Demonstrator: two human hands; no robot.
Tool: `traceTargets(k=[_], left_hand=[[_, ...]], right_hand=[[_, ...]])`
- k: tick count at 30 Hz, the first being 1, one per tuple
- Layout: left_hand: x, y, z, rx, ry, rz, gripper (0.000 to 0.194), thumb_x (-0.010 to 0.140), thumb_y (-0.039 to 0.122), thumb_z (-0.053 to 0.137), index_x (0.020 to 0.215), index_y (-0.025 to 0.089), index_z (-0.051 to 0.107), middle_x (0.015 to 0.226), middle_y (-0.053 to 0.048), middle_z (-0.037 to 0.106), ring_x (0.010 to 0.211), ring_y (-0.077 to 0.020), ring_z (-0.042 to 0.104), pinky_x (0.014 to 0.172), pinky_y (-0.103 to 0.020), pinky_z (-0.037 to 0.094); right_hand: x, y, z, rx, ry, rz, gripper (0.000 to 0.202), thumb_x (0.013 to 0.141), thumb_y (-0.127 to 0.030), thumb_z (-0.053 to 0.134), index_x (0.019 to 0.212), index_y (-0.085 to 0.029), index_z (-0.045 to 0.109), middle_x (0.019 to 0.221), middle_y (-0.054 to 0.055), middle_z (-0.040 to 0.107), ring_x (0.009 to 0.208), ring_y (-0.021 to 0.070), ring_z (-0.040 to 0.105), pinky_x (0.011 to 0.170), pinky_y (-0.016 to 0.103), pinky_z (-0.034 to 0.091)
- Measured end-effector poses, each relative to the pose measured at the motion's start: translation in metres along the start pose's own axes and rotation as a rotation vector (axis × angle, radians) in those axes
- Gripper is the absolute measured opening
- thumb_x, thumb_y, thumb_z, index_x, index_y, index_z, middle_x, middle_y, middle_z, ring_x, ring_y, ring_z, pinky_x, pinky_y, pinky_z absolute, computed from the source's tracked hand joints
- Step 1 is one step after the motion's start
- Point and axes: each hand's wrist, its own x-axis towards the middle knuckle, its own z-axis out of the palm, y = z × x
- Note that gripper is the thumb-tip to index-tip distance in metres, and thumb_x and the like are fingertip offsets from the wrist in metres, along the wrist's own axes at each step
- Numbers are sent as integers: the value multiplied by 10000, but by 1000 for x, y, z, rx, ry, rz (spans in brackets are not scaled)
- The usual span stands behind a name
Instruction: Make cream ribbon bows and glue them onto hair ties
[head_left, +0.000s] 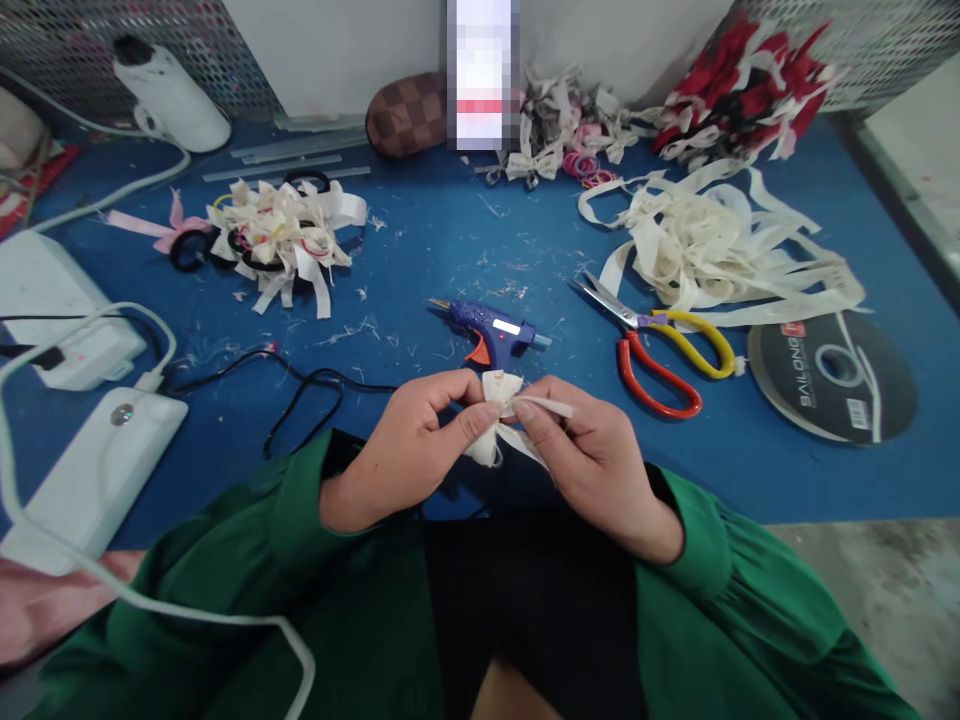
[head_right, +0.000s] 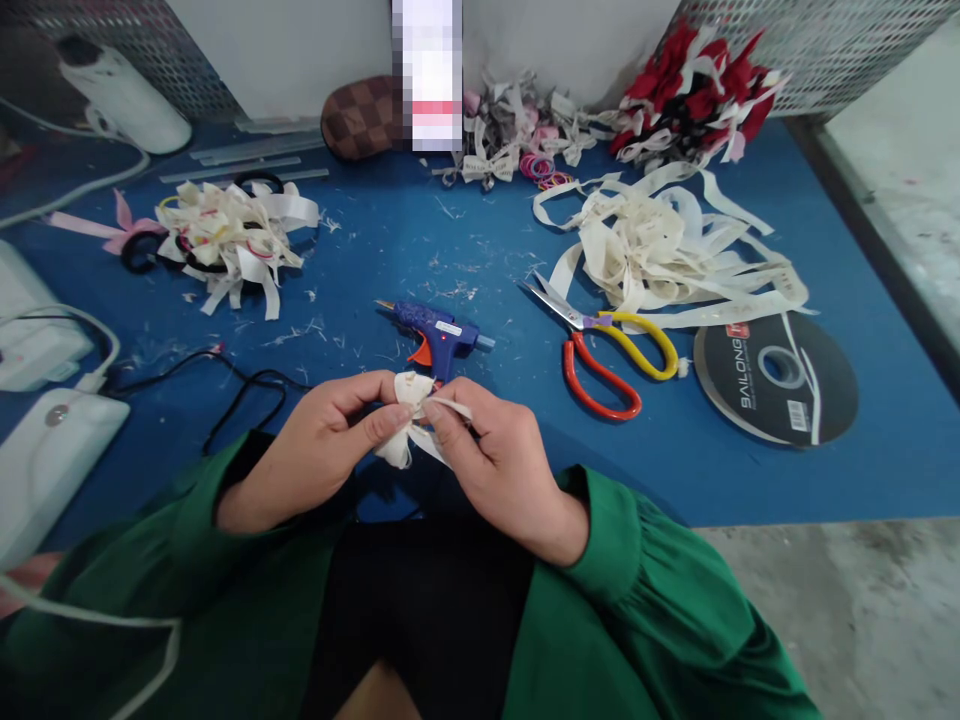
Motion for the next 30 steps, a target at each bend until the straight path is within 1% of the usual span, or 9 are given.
traceTargets(k=[6, 9, 13, 14, 19, 26, 30], left_hand=[[-1, 0, 1, 17, 23, 17, 282, 942, 309, 580, 697, 176, 539, 655, 29, 524, 615, -113, 454, 605, -246, 386], [0, 1, 1, -32, 17, -18, 291, 945, 343, 579, 706, 180, 548, 679, 21, 553, 637, -122, 477, 617, -247, 398], [-1, 2, 0, -78, 12, -61, 358, 987, 419, 486, 733, 181, 572, 752, -15, 595, 696, -147, 516, 644, -265, 424], [0, 2, 0, -86, 6, -62, 356, 985, 425, 491, 739, 181, 577, 755, -18, 598, 699, -150, 520, 647, -267, 428], [0, 3, 1, -50, 21, -42, 245, 906, 350, 648, 742, 176, 595, 705, 4, 590, 663, -133, 517, 651, -252, 435], [-2, 3, 1, 15, 49, 1, 250, 903, 300, 636, 697, 169, 586, 668, 6, 550, 646, -132, 486, 631, -255, 406], [-2, 1, 2, -42, 66, 17, 256, 897, 292, 633, 688, 168, 555, 677, 6, 544, 658, -131, 479, 646, -256, 406]], right_hand=[[-1, 0, 1, 8, 0, -8, 183, 995, -228, 543, 849, -178, 640, 697, -40, 587, 609, 74, 509, 573, 204, 392], [-1, -1, 1, 14, 36, -2, 182, 997, -236, 542, 862, -183, 652, 692, -39, 592, 593, 76, 503, 565, 210, 395], [-1, -2, 0, 28, 74, 11, 190, 999, -242, 541, 859, -193, 660, 666, -44, 584, 557, 77, 489, 546, 220, 390], [-1, -2, 0, 28, 79, 9, 193, 998, -241, 541, 853, -193, 659, 664, -43, 583, 557, 79, 491, 544, 221, 391], [-1, -2, 1, 8, 71, -4, 189, 995, -244, 546, 850, -191, 655, 695, -30, 602, 589, 87, 513, 556, 222, 398], [-1, -1, 0, 11, 16, -12, 194, 994, -240, 540, 845, -185, 651, 692, -30, 596, 596, 88, 521, 556, 218, 393], [1, 0, 2, 0, 21, -22, 214, 997, -262, 534, 831, -184, 645, 678, -28, 592, 586, 91, 519, 549, 216, 391]])
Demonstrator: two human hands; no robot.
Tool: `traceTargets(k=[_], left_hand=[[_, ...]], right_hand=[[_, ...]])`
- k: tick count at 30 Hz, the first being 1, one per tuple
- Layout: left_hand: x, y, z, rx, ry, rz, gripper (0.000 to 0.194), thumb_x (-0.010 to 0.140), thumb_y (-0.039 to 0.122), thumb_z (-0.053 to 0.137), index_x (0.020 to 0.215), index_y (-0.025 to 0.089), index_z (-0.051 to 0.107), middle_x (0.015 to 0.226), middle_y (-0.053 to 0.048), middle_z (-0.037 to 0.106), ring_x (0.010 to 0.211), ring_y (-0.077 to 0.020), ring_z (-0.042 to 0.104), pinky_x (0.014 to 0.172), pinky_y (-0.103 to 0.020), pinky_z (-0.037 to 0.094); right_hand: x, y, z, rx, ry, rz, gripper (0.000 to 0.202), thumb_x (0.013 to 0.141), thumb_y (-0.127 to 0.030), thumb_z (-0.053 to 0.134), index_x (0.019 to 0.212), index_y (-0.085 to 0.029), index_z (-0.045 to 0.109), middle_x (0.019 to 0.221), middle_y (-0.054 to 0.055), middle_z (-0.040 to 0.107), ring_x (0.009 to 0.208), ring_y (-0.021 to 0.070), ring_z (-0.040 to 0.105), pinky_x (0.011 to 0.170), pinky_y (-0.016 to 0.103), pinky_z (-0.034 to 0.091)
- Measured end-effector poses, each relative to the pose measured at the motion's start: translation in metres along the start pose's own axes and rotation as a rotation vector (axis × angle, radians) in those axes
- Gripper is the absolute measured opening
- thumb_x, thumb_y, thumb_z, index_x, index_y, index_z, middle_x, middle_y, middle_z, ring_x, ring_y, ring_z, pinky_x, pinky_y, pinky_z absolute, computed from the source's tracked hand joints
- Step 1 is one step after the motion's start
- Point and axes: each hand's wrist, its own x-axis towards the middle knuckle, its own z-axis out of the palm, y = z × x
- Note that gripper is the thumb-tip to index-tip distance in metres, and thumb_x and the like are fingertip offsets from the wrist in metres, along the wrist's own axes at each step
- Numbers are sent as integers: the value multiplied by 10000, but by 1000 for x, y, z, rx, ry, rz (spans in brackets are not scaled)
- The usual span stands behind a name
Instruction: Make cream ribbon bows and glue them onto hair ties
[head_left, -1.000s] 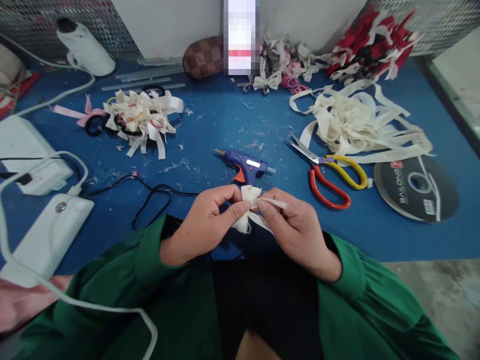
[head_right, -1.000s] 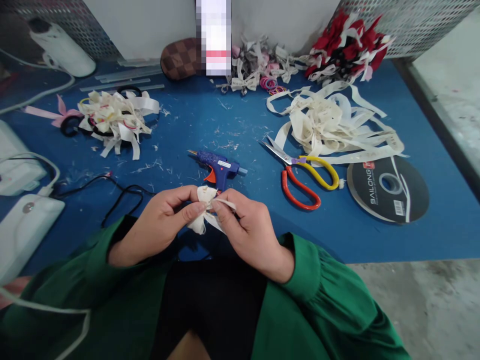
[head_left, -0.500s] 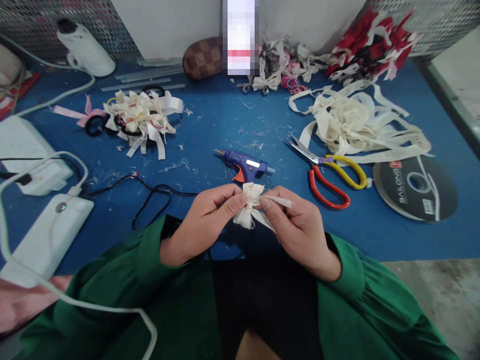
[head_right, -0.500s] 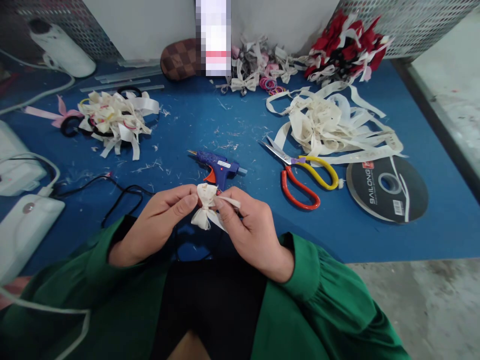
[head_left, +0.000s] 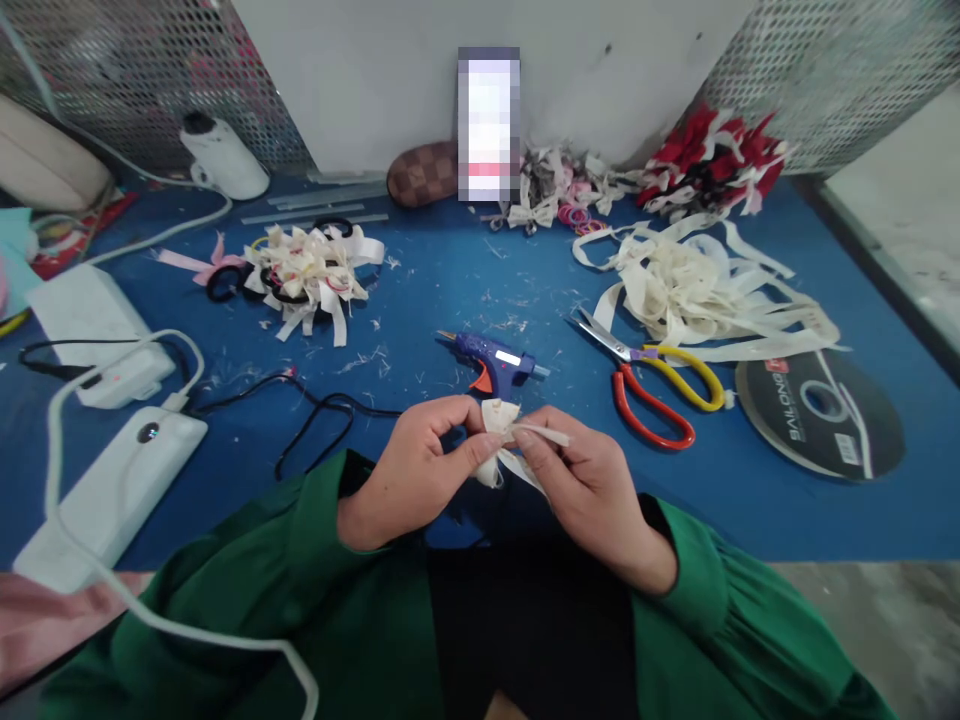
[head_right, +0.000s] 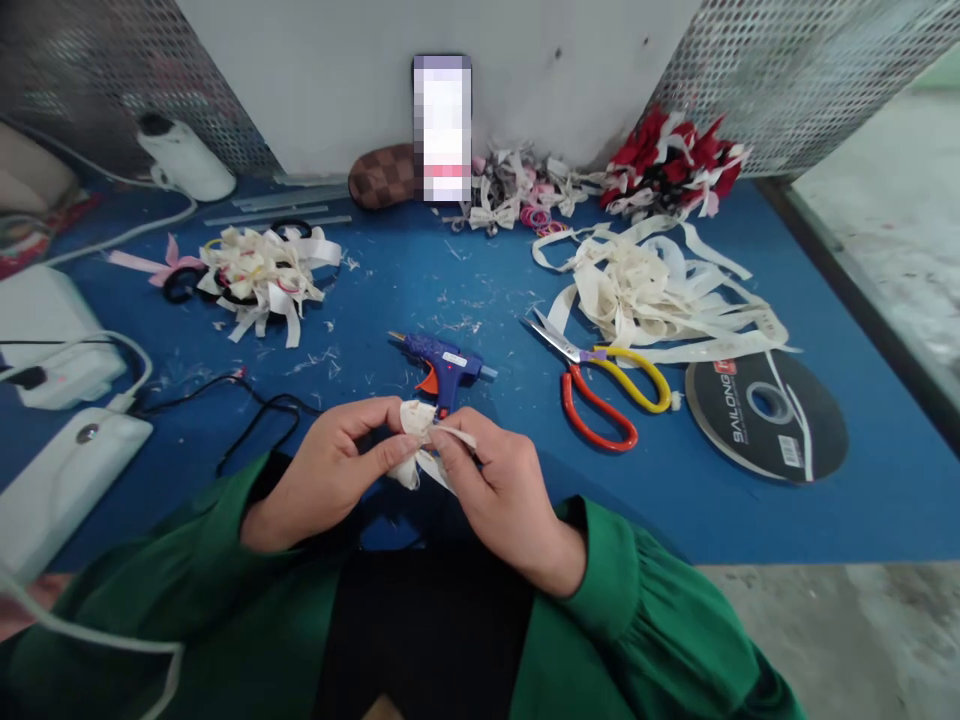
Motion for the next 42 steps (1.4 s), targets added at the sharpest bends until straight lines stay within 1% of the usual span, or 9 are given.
traceTargets(k=[6, 11, 16, 19, 23, 30, 36, 39, 42], left_hand=[[2, -7, 3, -104, 19, -21, 271, 881, 329, 636, 689, 162, 545, 685, 10, 524, 673, -128, 462, 656, -254, 396], [6, -13, 2, -57, 50, 4, 262, 853, 338, 641, 681, 162, 550, 668, 21, 511, 647, -123, 449, 633, -250, 379], [14, -17, -9, 130, 302, 119, 265, 885, 379, 596, 723, 170, 606, 682, 11, 597, 665, -139, 527, 661, -247, 422], [26, -16, -26, 363, 549, 203, 251, 885, 381, 581, 738, 184, 631, 705, 3, 664, 675, -149, 586, 681, -248, 452], [47, -13, -63, 452, 734, 225, 223, 858, 382, 602, 777, 182, 657, 804, -25, 718, 754, -173, 624, 765, -274, 468], [72, -19, -138, 604, 1052, 87, 249, 858, 374, 588, 912, 162, 708, 947, -94, 747, 903, -246, 656, 823, -331, 443], [70, -48, -183, 692, 1118, -134, 245, 839, 345, 599, 897, 132, 706, 945, -159, 736, 931, -328, 657, 805, -390, 454], [71, -60, -188, 759, 1143, -166, 427, 870, 325, 560, 1209, 73, 624, 1172, -225, 687, 1095, -367, 613, 907, -449, 443], [77, -66, -179, 892, 1055, -52, 552, 920, 357, 524, 1403, 91, 502, 1455, -215, 524, 1357, -337, 443, 1097, -424, 330]], right_hand=[[1, 5, 4, -28, 26, -22, 252, 999, -309, 520, 820, -185, 648, 677, -17, 592, 586, 108, 518, 556, 224, 402], [1, 9, 10, -9, 85, -20, 269, 984, -359, 525, 820, -192, 657, 636, -20, 576, 535, 119, 503, 520, 240, 395], [5, 17, 13, 123, 268, 39, 253, 960, -418, 542, 1027, -190, 628, 687, -18, 593, 594, 157, 591, 579, 277, 495], [9, 22, 14, 135, 287, 33, 286, 956, -446, 541, 1047, -185, 615, 756, -1, 604, 661, 165, 607, 624, 293, 525], [11, 28, 15, 63, 231, 18, 315, 963, -465, 526, 1051, -177, 622, 749, -4, 606, 651, 162, 590, 633, 295, 501], [12, 28, 15, -56, 244, -43, 285, 973, -436, 507, 1004, -181, 630, 774, 17, 652, 696, 171, 607, 650, 287, 465], [12, 25, 16, -85, 235, -35, 272, 963, -427, 512, 971, -184, 633, 768, 16, 652, 664, 167, 595, 638, 287, 456], [12, 24, 16, -102, 227, -27, 265, 963, -423, 517, 968, -185, 632, 765, 14, 651, 658, 167, 596, 635, 288, 453], [11, 24, 16, -123, 232, -37, 259, 965, -418, 521, 981, -184, 633, 792, 23, 671, 677, 171, 607, 643, 287, 455]])
